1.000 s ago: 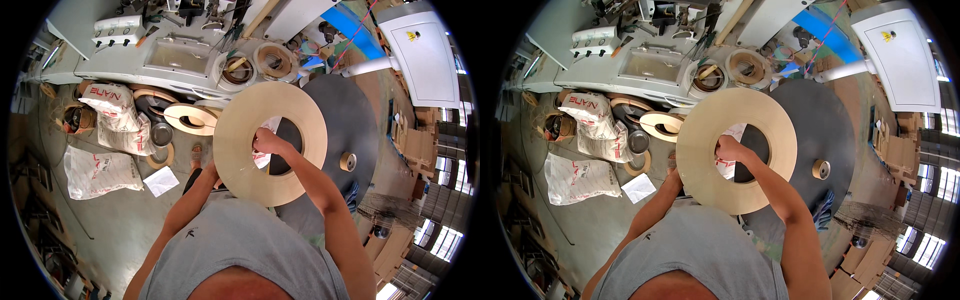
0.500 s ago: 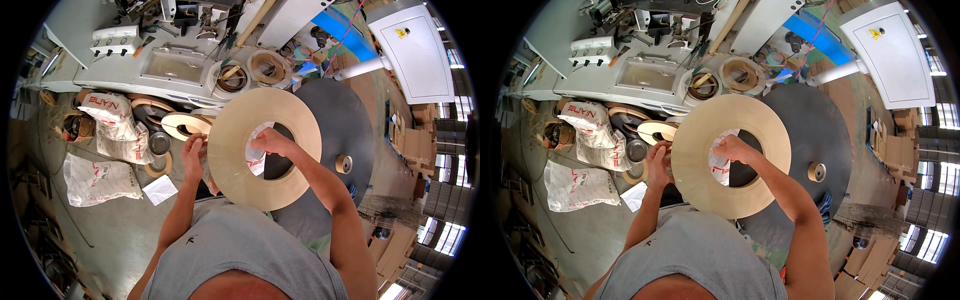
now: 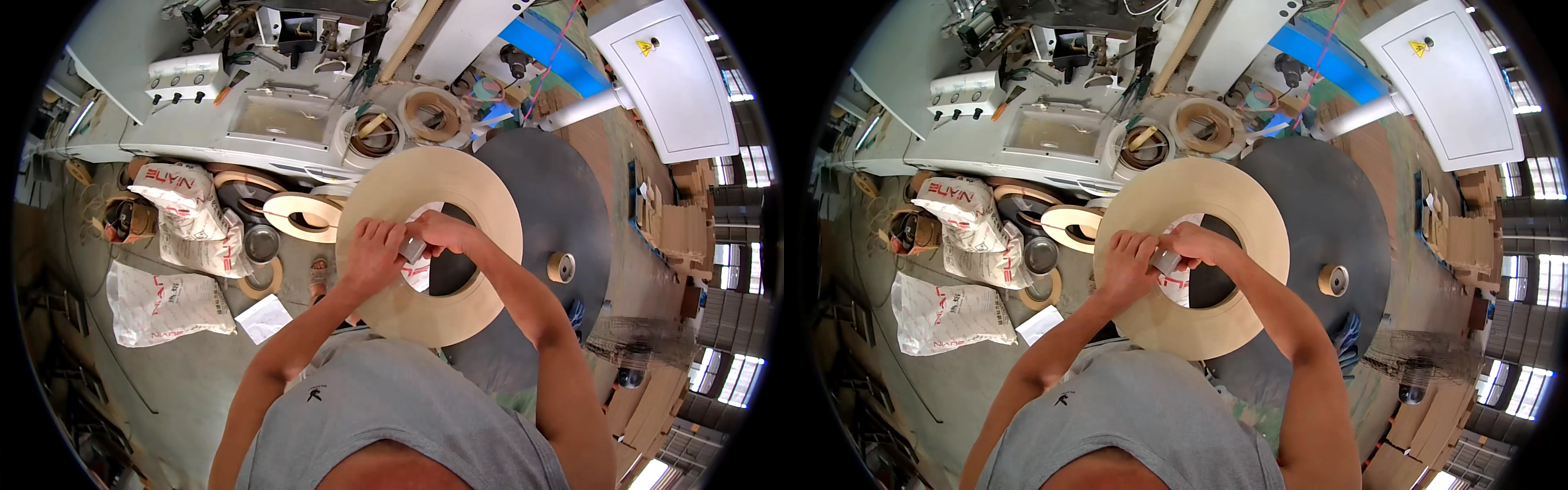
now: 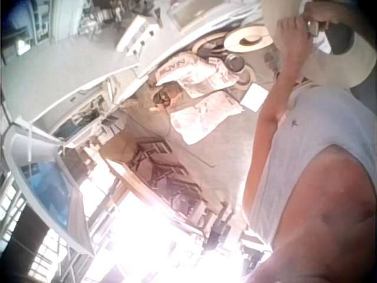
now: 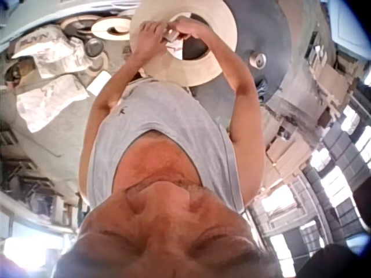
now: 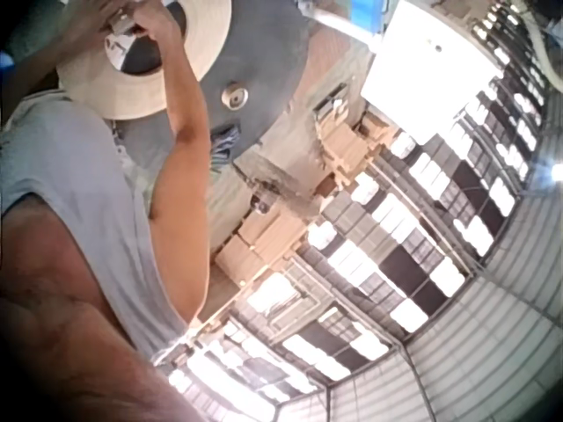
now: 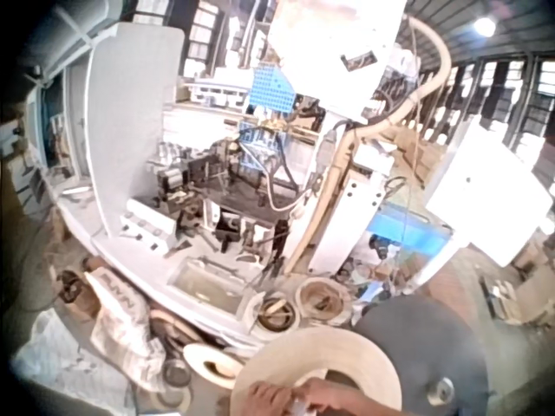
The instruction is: The person removes their gloves, picks up a roll of wooden veneer from a workspace, and applies adhesive tape to the end of the roll to secure it.
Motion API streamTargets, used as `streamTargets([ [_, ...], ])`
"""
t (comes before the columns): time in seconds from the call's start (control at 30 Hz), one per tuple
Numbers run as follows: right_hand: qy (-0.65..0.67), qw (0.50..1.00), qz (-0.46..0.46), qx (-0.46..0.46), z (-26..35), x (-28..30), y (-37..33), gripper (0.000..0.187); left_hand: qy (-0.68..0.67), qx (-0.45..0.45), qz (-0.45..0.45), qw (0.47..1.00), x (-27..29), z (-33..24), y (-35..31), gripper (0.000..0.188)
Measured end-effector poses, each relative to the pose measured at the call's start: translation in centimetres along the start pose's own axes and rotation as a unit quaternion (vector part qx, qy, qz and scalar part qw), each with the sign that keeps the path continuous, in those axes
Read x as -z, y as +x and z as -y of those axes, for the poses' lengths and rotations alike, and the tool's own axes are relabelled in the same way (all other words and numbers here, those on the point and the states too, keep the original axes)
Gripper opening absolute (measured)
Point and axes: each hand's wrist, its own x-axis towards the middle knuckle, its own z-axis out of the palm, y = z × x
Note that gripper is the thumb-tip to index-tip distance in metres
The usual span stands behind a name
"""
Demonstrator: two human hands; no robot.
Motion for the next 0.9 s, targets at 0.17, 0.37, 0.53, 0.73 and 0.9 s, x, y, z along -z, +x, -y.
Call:
streamTargets([
  [0.17, 0.132, 0.991, 0.009, 0.03, 0.1, 1.0, -1.5, 0.037, 0.002, 0.029, -0.062, 0.998, -1.3, 1.2, -0.2, 0.046],
  [0.37, 0.228, 0.971, -0.039, 0.054, -5.3, -5.4, 1.3, 0.037, 0.04, 0.0, -0.228, 0.973, 1.9, 2.2, 1.1, 0.032],
  [0.53, 0.247, 0.956, -0.119, 0.106, -5.5, -10.1, 2.4, 0.036, 0.031, 0.114, -0.251, 0.961, 4.0, 5.0, -0.8, 0.03],
  [0.73, 0.189, 0.952, -0.197, 0.136, -5.6, -11.1, 2.7, 0.033, -0.096, 0.362, -0.308, 0.875, 2.8, 7.0, -5.9, 0.018],
  [0.9, 0.212, 0.953, -0.18, 0.123, -5.2, -11.3, 2.6, 0.03, -0.272, 0.485, -0.309, 0.771, -0.9, 8.6, -8.8, 0.016],
])
